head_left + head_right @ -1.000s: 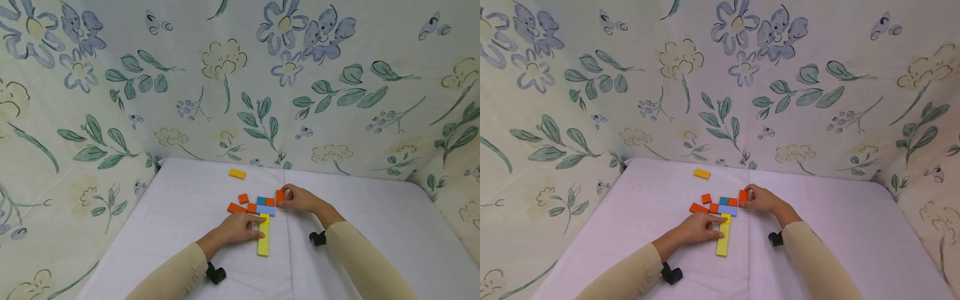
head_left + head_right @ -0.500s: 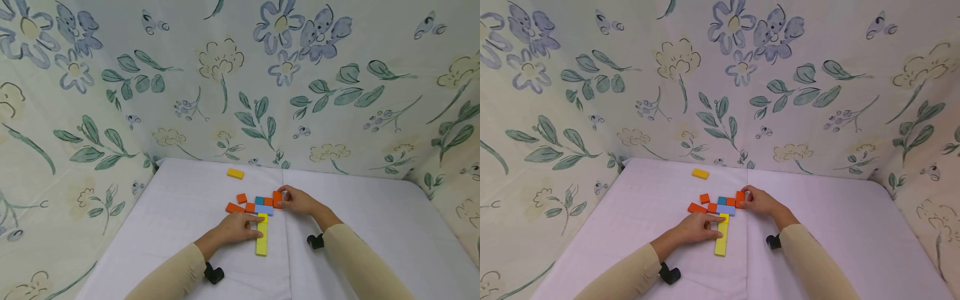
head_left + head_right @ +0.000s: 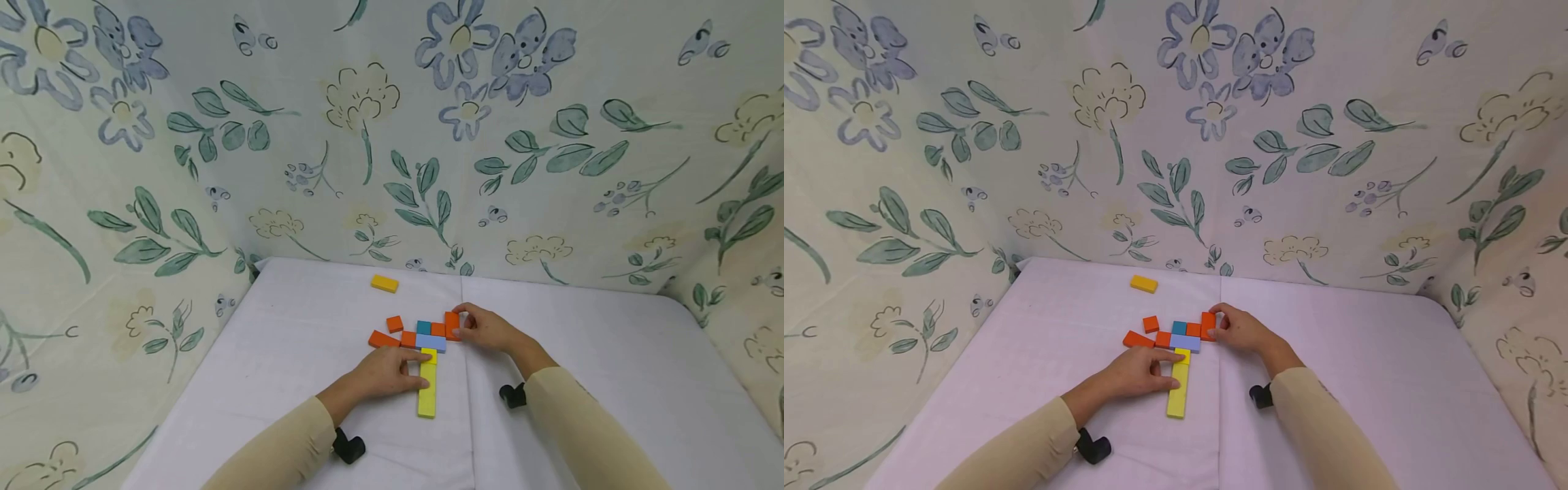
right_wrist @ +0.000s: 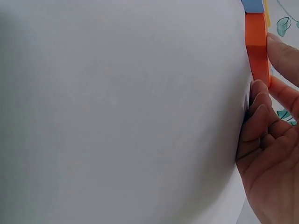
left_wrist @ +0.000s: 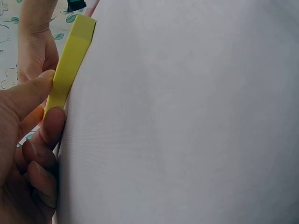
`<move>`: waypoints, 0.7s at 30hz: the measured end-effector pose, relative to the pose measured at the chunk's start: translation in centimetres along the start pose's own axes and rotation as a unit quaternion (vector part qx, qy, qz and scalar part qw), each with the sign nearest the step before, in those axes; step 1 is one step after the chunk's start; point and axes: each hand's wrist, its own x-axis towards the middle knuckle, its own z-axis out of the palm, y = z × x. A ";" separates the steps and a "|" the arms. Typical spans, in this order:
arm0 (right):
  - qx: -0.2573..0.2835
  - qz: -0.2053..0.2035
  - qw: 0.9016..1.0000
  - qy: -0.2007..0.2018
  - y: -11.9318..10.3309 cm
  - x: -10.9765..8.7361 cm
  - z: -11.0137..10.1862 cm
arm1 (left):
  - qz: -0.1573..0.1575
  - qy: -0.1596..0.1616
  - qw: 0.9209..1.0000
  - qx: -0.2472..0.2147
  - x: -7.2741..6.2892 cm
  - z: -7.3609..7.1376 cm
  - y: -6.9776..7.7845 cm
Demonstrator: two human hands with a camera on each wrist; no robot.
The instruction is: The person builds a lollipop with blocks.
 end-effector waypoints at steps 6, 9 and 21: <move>0.000 0.008 1.000 -0.004 -0.2 0.0 0.0 | 0.004 -0.002 1.000 0.003 0.0 -0.1 0.0; -0.001 0.008 1.000 -0.008 -0.4 0.0 0.0 | 0.004 -0.004 1.000 0.000 -0.1 -0.2 0.1; -0.008 0.019 1.000 -0.016 -0.5 0.1 -0.2 | -0.003 0.025 0.999 -0.042 -0.3 -0.5 -0.3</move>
